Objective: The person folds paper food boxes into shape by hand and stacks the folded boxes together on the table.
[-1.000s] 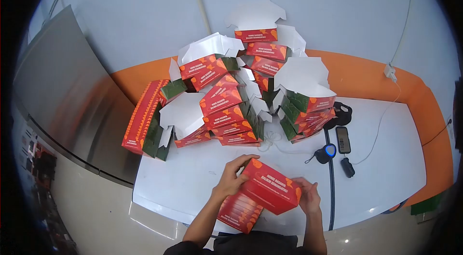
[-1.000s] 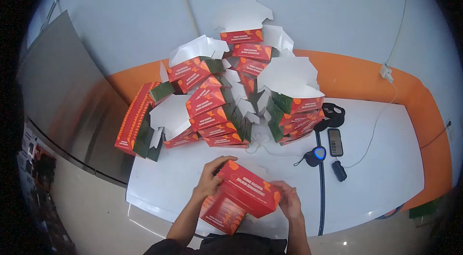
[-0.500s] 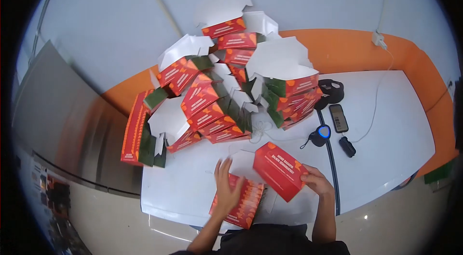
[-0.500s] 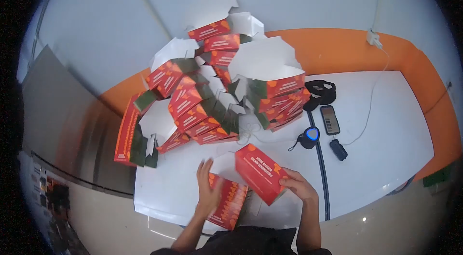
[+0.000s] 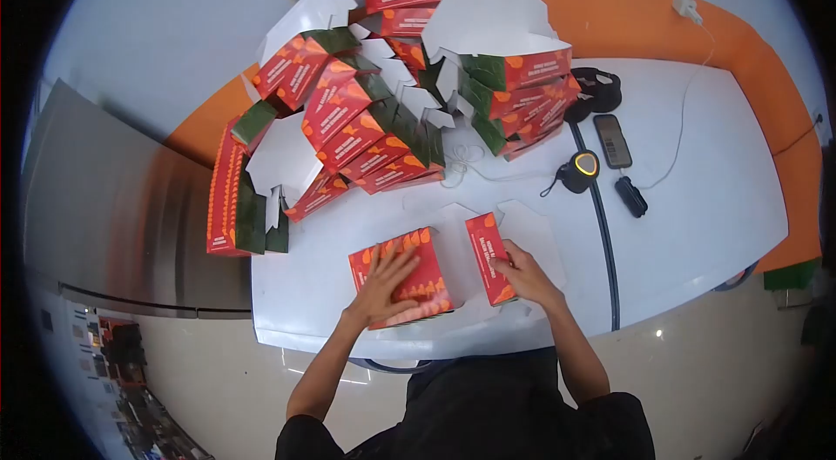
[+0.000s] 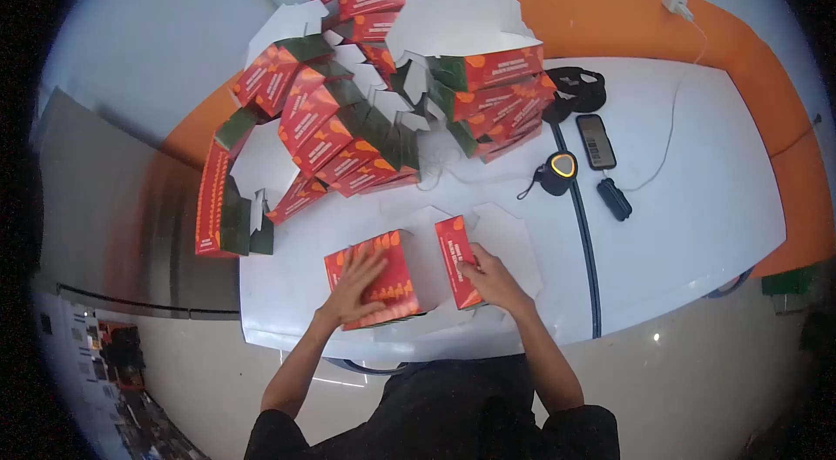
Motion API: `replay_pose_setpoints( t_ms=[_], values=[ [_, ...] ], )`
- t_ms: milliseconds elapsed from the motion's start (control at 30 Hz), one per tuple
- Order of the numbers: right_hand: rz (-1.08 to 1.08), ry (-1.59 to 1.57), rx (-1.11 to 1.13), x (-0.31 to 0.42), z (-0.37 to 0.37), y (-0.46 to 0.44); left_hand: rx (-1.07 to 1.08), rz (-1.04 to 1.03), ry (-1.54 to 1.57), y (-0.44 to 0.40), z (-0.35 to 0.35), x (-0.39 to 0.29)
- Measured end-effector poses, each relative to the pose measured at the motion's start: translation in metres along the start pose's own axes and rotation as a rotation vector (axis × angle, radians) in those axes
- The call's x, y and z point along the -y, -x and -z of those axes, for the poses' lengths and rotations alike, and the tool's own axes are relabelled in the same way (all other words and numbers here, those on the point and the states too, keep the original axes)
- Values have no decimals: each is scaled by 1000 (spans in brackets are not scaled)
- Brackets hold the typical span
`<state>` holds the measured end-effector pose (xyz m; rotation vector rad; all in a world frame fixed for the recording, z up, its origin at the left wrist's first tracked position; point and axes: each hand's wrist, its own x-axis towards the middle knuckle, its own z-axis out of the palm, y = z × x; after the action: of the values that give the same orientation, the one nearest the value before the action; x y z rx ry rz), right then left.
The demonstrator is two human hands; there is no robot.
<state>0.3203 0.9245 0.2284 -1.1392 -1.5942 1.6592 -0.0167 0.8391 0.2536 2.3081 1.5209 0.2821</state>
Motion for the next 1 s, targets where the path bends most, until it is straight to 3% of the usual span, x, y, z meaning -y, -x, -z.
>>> replay_pose_setpoints(
  t_ms=[167, 233, 433, 733, 833, 867, 967, 1000],
  values=[
    [85, 238, -39, 20, -41, 4, -239, 276, -113, -30, -8, -27],
    [65, 392, -5, 13, -68, -4, -177, 347, -183, -38, -23, -30],
    [109, 326, -50, -7, -115, -15, -151, 378, -202, -44, -29, -28],
    [5, -495, 81, -34, -114, -9, -176, 397, -199, -43, -30, -26],
    [-97, -431, 252, -28, -71, -27, -169, 417, -120, -44, -26, -27],
    [4, -390, 133, -45, -61, -41, -165, 429, -89, -46, -24, -27],
    [445, 260, -276, -20, -36, -79, -246, 502, 39, -53, -19, -36],
    [456, 371, -205, -34, -39, -87, -218, 482, -32, -57, -21, -40]
  ],
)
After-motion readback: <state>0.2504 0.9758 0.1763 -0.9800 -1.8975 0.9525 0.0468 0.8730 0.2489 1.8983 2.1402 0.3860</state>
